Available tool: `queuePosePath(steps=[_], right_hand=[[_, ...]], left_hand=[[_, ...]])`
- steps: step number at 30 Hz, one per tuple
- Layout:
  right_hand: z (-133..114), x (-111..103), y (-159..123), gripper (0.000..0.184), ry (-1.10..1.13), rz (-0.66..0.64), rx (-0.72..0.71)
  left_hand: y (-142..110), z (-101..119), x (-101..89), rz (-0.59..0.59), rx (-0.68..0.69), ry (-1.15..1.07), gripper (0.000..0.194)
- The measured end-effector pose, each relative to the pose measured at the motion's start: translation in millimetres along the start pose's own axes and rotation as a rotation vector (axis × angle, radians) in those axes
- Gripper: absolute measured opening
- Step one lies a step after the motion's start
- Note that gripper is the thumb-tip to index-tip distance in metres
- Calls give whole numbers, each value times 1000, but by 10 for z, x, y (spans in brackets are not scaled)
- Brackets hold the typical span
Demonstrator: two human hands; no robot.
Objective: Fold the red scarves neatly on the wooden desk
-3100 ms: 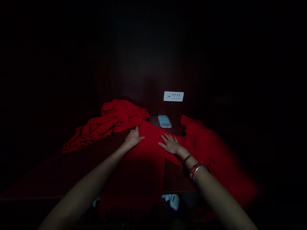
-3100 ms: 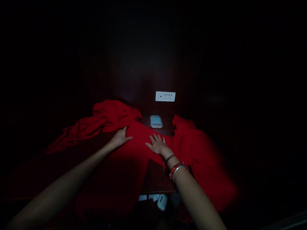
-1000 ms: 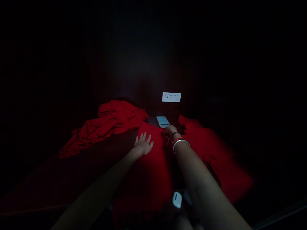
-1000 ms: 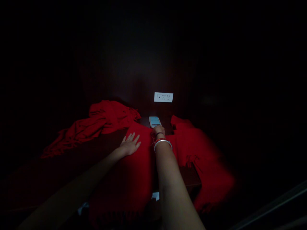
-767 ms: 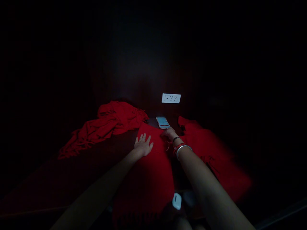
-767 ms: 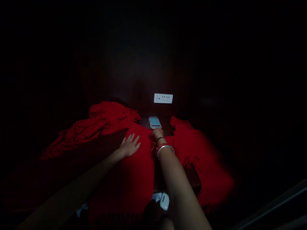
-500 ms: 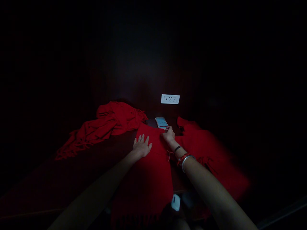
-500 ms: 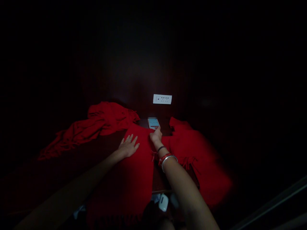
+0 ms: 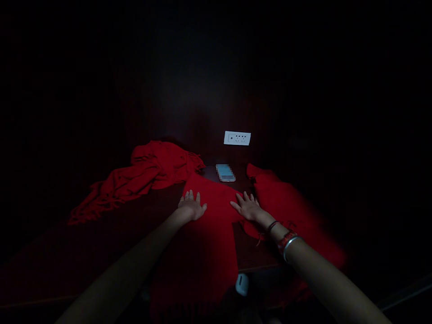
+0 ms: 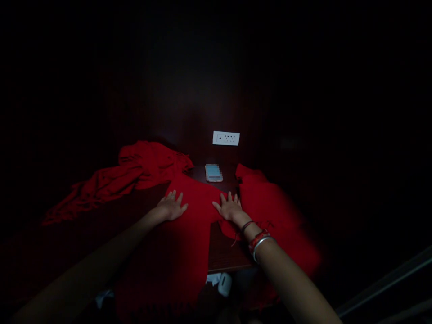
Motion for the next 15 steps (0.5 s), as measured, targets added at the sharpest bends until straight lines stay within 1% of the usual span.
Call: queuePosePath(steps=[2, 3, 4, 6, 8, 9, 11, 13, 15], right_hand=[[-226, -99, -39, 65, 39, 83, -123], [-363, -109, -63, 64, 69, 99, -196], [-480, -75, -82, 63, 89, 78, -249], [-604, 78, -96, 63, 109, -31, -268], [-591, 218, -94, 65, 99, -121, -220], [-561, 251, -91, 65, 87, -135, -201], [-489, 275, -82, 65, 68, -148, -174], [-420, 301, -74, 65, 55, -190, -139], [-396, 308, -59, 66, 66, -214, -116]], left_hand=[[18, 25, -50, 89, 38, -17, 63], [29, 41, -66, 124, 70, -24, 64], [43, 51, -67, 140, 104, -32, 65], [75, 29, -30, 108, 145, -51, 72], [98, -29, 8, 49, 151, -70, 81], [104, -56, 14, 25, 151, -75, 86], [107, -101, 22, -20, 139, -78, 94], [110, -130, 35, -61, 119, -79, 100], [118, -137, 41, -72, 111, -82, 102]])
Point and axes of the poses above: each hand's wrist, its own y-axis towards the middle knuckle, its own x-axis out of the palm, z = x × y, the point moved 9 cm from there along y, towards the middle knuckle, and after that the axes turned 13 degrees about y, right-handed, at the moved point
